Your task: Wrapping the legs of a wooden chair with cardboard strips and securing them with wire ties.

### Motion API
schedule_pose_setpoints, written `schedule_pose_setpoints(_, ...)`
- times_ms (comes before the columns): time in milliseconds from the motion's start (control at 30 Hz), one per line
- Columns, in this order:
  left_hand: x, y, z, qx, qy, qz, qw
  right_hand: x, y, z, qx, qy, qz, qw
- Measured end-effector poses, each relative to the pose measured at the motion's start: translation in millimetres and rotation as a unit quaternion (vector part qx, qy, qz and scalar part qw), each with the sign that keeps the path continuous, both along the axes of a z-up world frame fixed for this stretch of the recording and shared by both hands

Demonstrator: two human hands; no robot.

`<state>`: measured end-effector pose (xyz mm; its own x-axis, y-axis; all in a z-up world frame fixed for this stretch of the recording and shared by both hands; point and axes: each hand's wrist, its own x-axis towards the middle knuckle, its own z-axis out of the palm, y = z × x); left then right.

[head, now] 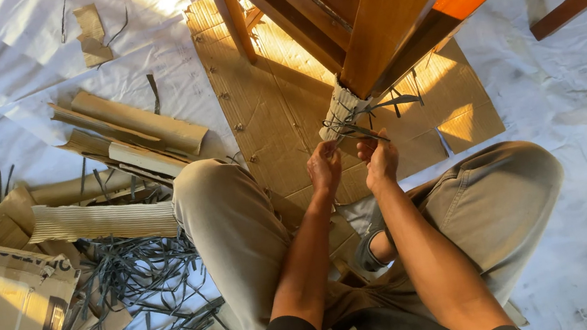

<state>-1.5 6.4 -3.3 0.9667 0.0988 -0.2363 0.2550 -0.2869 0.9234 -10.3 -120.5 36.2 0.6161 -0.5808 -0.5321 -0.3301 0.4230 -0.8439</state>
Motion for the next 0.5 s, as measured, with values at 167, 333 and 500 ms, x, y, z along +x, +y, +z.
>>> schedule_pose_setpoints(167, -6, 14, -41, 0.046, 0.064, -0.005, 0.997, -8, 8, -45, -0.024, 0.011, 0.042, 0.999)
schedule_pose_setpoints(333, -9, 30, -69, 0.074, 0.102, -0.010, 0.992, -22, 40, -17, -0.054, 0.012, 0.112, 0.992)
schedule_pose_setpoints(500, -16, 49, -68, 0.074, 0.138, -0.010, 0.988, -29, 53, -41, -0.066, 0.056, 0.198, 0.976)
